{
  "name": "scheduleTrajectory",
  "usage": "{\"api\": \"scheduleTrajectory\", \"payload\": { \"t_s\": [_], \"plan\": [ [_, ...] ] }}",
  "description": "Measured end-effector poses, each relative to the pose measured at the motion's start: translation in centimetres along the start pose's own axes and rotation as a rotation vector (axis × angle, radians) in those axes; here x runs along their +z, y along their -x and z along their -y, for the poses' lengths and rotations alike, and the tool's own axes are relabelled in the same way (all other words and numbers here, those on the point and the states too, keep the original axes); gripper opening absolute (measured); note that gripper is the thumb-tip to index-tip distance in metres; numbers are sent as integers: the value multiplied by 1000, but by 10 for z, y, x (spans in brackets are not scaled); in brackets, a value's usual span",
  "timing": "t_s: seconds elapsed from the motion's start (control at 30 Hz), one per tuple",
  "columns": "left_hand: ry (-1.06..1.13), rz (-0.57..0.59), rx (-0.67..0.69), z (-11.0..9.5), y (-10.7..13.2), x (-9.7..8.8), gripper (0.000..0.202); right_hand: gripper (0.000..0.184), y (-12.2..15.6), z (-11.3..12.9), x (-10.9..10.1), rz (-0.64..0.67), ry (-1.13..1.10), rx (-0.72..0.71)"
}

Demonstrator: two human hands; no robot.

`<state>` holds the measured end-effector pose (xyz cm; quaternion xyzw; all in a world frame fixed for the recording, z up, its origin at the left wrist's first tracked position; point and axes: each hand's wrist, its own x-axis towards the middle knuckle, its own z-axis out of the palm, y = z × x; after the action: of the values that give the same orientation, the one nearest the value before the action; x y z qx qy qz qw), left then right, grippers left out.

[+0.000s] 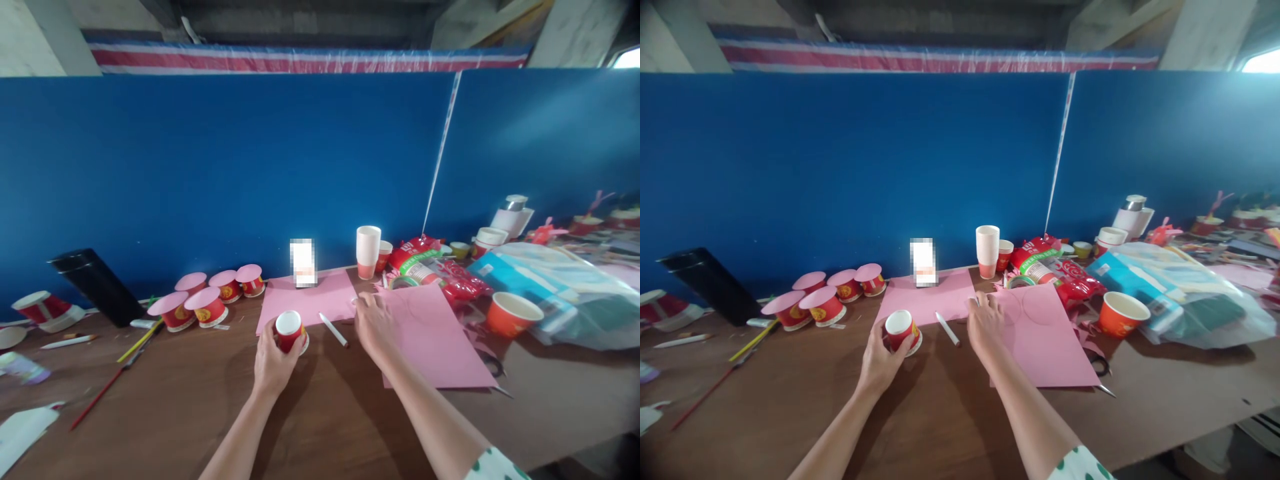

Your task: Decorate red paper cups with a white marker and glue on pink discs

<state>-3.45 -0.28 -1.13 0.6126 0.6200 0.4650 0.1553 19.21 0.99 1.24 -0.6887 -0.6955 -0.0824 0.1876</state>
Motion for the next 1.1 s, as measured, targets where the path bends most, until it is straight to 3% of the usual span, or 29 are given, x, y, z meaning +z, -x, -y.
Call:
{"api": "scheduleTrajectory", "payload": {
  "t_s": [0.17, 0.33, 0.53, 0.7, 1.1],
  "plan": [
    [26, 28, -23, -4, 1, -2, 62, 18, 1, 8, 3, 131, -93, -188],
    [32, 29, -6, -3, 1, -2, 66, 17, 4, 13, 9, 159, -100, -171],
    [131, 48, -9, -1, 3, -6, 53, 17, 14, 26, 7, 205, -165, -151],
    [140, 75, -61, -4, 5, -7, 55, 12, 16, 33, 2, 213, -181, -152],
    [220, 61, -136, -1, 4, -7, 54, 26, -2, -9, 25, 87, -167, 95]
  ]
}}
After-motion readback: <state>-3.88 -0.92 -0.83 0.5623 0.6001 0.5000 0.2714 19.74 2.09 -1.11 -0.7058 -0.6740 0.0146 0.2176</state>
